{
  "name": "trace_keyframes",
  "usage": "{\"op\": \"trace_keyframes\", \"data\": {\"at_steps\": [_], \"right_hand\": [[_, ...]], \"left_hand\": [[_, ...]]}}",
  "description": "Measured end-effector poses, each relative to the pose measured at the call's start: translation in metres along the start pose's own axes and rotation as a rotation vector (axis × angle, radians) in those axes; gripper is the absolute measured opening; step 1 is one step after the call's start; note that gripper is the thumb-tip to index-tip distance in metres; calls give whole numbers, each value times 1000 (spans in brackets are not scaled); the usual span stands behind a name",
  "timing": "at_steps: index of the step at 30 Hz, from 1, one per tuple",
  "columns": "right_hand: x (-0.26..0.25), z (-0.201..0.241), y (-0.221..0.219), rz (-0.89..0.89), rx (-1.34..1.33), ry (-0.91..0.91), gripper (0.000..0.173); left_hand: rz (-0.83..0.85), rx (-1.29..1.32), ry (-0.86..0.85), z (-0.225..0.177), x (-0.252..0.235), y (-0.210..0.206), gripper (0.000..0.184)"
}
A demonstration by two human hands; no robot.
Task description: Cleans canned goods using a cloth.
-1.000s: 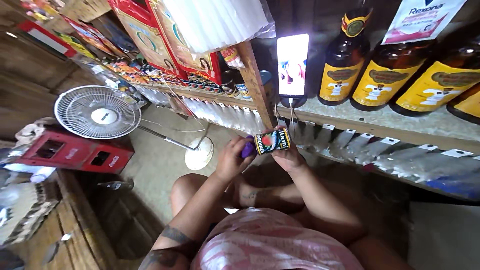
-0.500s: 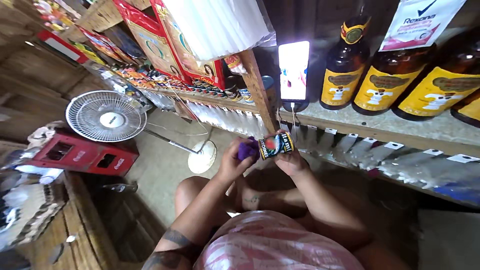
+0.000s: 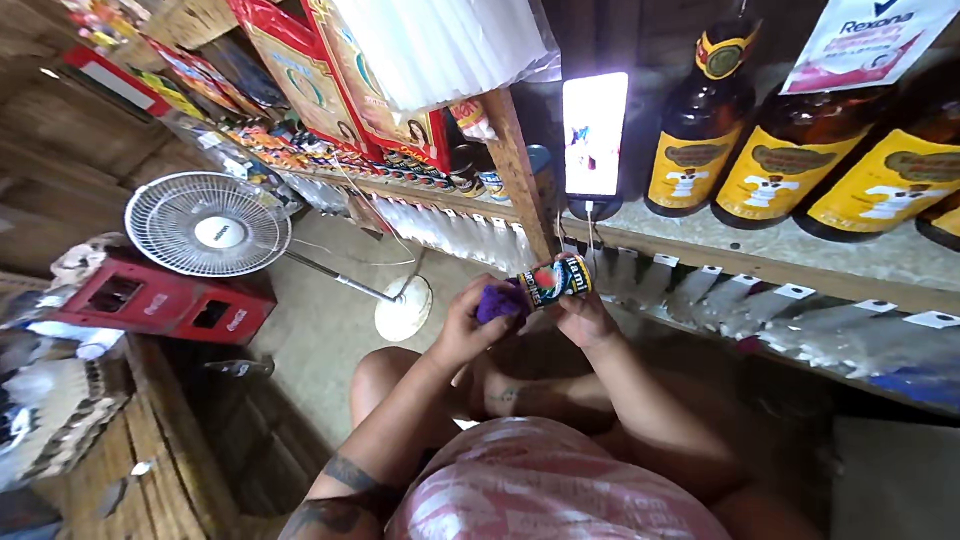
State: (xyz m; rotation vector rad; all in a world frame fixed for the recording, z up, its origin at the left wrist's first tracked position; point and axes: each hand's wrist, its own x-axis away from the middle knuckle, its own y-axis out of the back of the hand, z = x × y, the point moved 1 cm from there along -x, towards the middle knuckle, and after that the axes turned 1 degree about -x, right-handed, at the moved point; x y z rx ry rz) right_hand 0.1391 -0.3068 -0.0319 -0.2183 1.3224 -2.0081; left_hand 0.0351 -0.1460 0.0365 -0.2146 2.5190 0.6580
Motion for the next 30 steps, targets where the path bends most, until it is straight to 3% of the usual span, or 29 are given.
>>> {"op": "trace_keyframes", "data": {"at_steps": [4,7,10,15,19,23,30], "right_hand": [[0,-4,5,129,-33,55,59],[0,-6,7,137,25,97,60],[-1,-7,9,111,81,116,62],[-1,1,0,-39,112,25,70],[-3,1,1,-78,102,-13,75],[-4,-2,9,-110,-51,-23,52],[-9,4,17,-145,-444,-37,51]], "left_hand": [[-69,-132,-41,6,-1,-2,26],[-41,-447,4,8,2,-3,31],[10,-585,57,8,4,-5,32],[107,-405,17,7,7,-1,35],[55,-88,51,6,8,1,31],[-69,-63,175,3,4,6,31],[-128,-51,331,9,4,11,35]]}}
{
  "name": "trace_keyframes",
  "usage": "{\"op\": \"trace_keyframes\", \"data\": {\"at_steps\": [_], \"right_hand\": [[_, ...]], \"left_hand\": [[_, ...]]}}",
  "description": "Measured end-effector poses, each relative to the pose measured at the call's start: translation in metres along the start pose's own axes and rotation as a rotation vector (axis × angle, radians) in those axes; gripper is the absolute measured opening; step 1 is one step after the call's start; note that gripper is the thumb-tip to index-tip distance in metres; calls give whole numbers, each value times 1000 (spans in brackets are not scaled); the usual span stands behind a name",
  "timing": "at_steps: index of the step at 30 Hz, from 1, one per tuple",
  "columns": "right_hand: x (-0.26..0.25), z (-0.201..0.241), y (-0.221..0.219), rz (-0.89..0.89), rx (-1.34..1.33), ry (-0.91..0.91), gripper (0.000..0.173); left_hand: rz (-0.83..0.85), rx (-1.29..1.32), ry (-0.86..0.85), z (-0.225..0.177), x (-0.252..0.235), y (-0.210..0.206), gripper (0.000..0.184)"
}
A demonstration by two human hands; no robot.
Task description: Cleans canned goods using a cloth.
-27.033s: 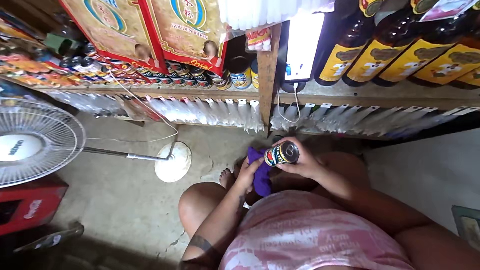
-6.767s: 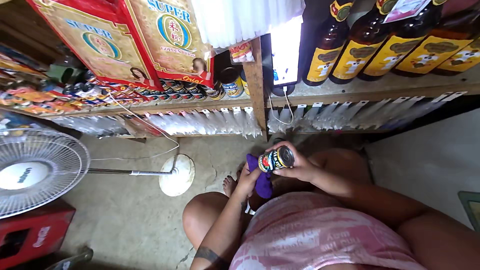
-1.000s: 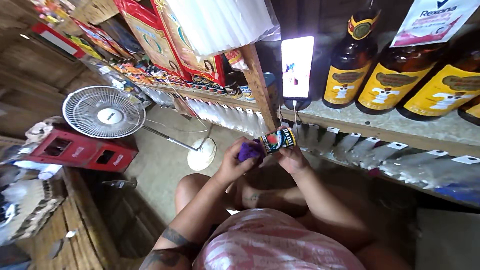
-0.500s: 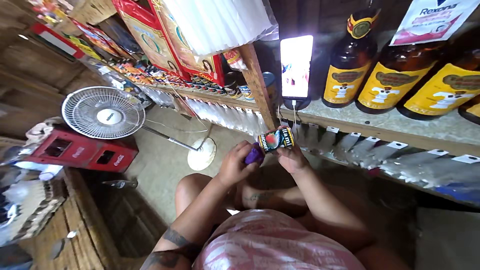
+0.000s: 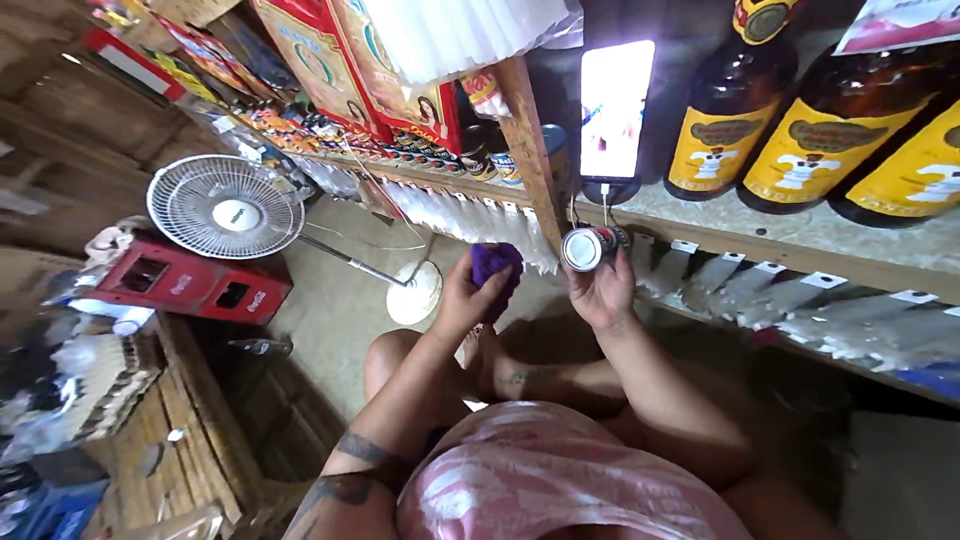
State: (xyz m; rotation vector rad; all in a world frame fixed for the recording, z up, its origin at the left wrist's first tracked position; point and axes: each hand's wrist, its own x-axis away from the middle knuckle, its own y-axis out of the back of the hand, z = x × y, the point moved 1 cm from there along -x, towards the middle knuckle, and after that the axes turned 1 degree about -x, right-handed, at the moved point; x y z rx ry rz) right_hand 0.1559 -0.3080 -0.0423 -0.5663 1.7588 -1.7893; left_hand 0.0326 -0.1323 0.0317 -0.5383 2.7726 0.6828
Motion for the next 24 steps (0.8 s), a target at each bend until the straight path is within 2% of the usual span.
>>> {"op": "trace_keyframes", "data": {"at_steps": [3,12,15,18,20,24], "right_hand": [[0,0,-1,13,-69,-18,49],[-1,2,1,51,-93,-26,47],[-2,1,2,-13,116,32,53],[-1,-5,4,49,432,117,57],[1,-11,3,125,635,119,70],[7,-21,0,276,766,107,66]], "left_hand": [[38,65,78,-5,2,-5,37],[96,56,113,-5,1,-12,40],[62,86,115,0,-1,-10,43],[-97,211,257,-1,-4,-8,43],[-190,290,354,-4,-8,-11,45],[-87,273,332,-2,-7,-19,40]]}}
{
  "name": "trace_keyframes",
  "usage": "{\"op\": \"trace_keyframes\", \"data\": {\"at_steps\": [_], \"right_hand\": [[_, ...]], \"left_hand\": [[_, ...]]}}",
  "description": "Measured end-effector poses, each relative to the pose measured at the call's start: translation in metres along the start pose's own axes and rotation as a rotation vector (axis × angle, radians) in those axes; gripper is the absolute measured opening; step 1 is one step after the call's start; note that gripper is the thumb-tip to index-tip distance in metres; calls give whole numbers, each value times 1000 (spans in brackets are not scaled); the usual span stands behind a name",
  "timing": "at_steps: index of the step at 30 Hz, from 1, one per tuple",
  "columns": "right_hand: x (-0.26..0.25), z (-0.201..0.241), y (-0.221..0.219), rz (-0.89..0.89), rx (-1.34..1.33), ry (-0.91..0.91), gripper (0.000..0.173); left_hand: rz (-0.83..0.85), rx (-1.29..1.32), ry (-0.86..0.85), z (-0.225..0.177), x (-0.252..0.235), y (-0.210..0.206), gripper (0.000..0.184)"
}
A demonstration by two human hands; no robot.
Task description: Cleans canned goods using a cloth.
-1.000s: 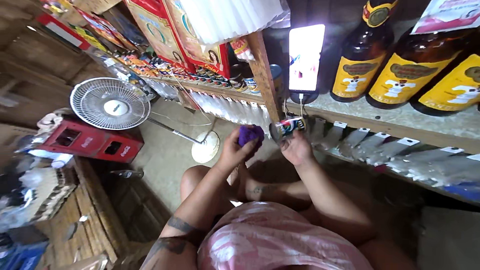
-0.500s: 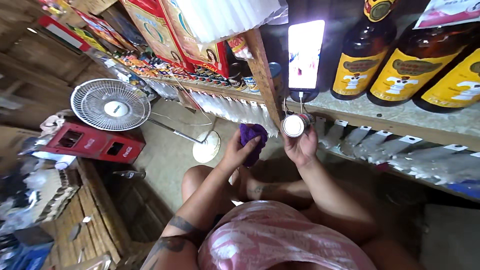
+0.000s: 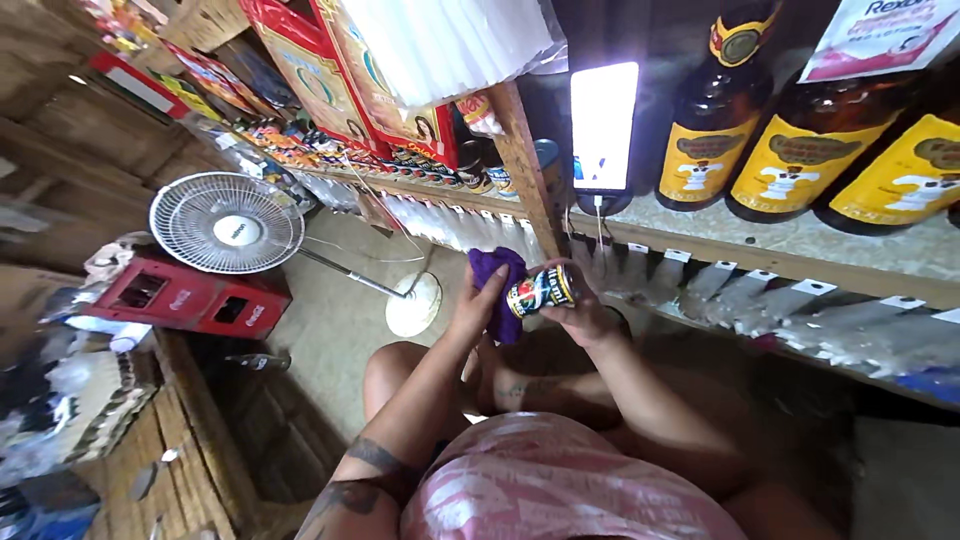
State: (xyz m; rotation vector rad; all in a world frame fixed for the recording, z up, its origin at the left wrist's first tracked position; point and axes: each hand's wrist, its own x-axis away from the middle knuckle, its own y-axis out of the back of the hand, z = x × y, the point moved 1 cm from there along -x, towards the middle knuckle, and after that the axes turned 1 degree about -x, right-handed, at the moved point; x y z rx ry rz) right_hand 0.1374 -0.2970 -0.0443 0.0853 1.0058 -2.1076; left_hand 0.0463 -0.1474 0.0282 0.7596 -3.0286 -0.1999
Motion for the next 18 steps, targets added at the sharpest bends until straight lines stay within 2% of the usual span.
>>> {"op": "trace_keyframes", "data": {"at_steps": [4,7,11,14,18], "right_hand": [[-2,2,0,-132,-45,-91,79],[-3,8,-3,-187,-77,-201,88],[-7,12,-5,-283,-130,-283,91],[-8,9,0,-313,-134,-311,99],[-8,11,-4,-324,-119,-337,94]], "left_hand": [[102,-12,-9,2,3,4,38],[142,-21,23,0,6,7,55],[201,-105,113,-2,9,10,82],[270,-209,153,-5,9,11,83],[240,-190,123,0,7,10,81]]}}
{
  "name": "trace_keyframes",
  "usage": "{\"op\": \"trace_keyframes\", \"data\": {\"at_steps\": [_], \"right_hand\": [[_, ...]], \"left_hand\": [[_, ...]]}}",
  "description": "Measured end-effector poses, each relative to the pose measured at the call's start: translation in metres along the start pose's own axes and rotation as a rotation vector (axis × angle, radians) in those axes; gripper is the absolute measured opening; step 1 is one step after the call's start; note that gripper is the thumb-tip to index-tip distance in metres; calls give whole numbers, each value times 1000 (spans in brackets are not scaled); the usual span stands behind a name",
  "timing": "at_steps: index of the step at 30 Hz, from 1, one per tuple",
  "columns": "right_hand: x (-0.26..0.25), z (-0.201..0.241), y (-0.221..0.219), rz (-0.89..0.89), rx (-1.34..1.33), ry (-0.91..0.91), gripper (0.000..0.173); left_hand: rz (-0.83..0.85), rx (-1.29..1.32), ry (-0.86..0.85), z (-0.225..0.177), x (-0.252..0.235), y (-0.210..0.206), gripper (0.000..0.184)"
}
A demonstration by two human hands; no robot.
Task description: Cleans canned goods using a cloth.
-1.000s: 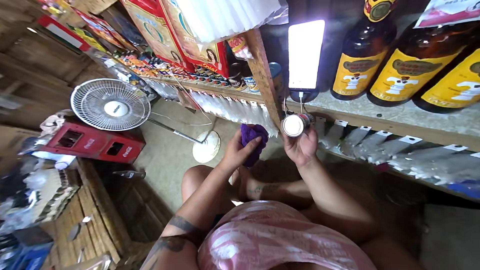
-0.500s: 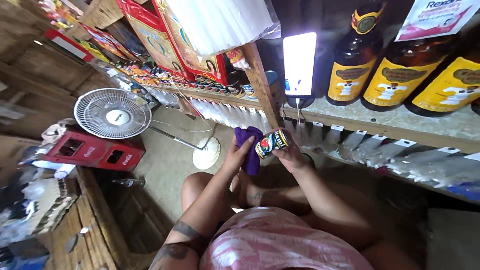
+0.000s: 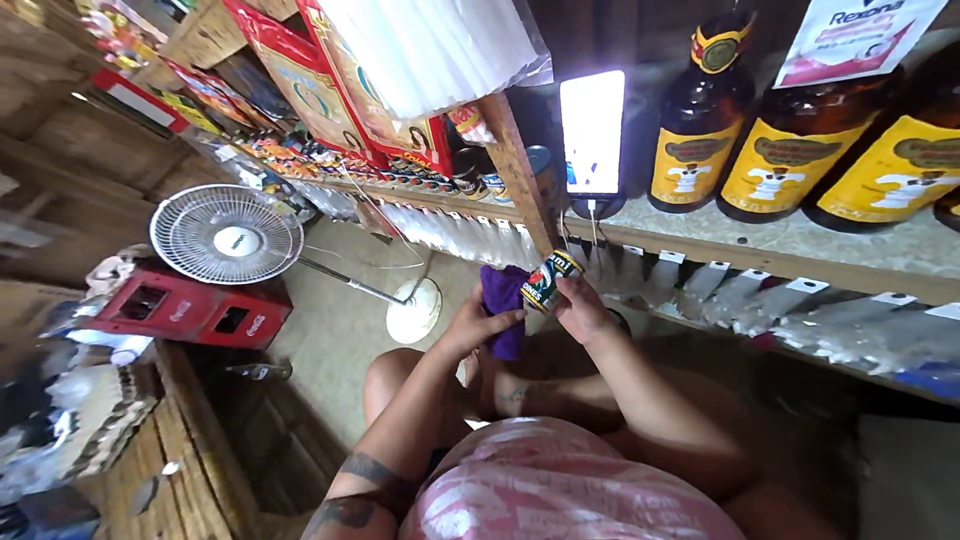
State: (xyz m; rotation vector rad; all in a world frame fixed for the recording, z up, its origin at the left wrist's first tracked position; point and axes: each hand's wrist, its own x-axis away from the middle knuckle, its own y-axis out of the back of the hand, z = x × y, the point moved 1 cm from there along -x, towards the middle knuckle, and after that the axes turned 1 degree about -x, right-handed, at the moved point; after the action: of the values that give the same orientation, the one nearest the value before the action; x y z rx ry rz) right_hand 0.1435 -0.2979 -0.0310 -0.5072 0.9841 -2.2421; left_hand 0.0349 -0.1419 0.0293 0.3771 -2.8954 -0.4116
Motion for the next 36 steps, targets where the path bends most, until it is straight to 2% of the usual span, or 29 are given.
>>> {"op": "trace_keyframes", "data": {"at_steps": [3,6,11,13,16,19,22,25,27,30,34,36], "right_hand": [[2,-1,-3,23,-1,21,105],[3,1,-2,19,61,70,110],[-2,-1,6,-73,269,218,89],[-5,-3,7,-86,321,241,86],[-4,-8,1,-83,309,247,99],[5,-12,-12,-60,251,206,78],[6,-14,-15,-112,164,154,53],[8,-17,-17,-140,-19,72,47],[9,-18,-18,-78,-139,111,43],[10,-16,-16,-36,-150,184,48],[9,-15,-10,-46,-96,185,70],[11,-13,-10,-41,-94,185,75]], "left_hand": [[-32,96,-29,5,-1,-5,79],[-42,126,-69,6,0,-7,66],[-5,-274,-269,9,-1,12,52],[-61,-309,-279,7,-3,19,51],[-245,-246,-340,3,-9,12,50],[-267,-376,-463,0,-14,-10,51],[-293,-727,-568,-7,-10,-34,49],[-350,-1005,-737,-10,-10,-50,37],[-419,-1044,-813,-11,-17,-51,31],[-432,-921,-757,-10,-26,-49,33],[-310,-625,-429,-8,-37,-43,38],[-273,-492,-421,0,-39,-41,41]]}}
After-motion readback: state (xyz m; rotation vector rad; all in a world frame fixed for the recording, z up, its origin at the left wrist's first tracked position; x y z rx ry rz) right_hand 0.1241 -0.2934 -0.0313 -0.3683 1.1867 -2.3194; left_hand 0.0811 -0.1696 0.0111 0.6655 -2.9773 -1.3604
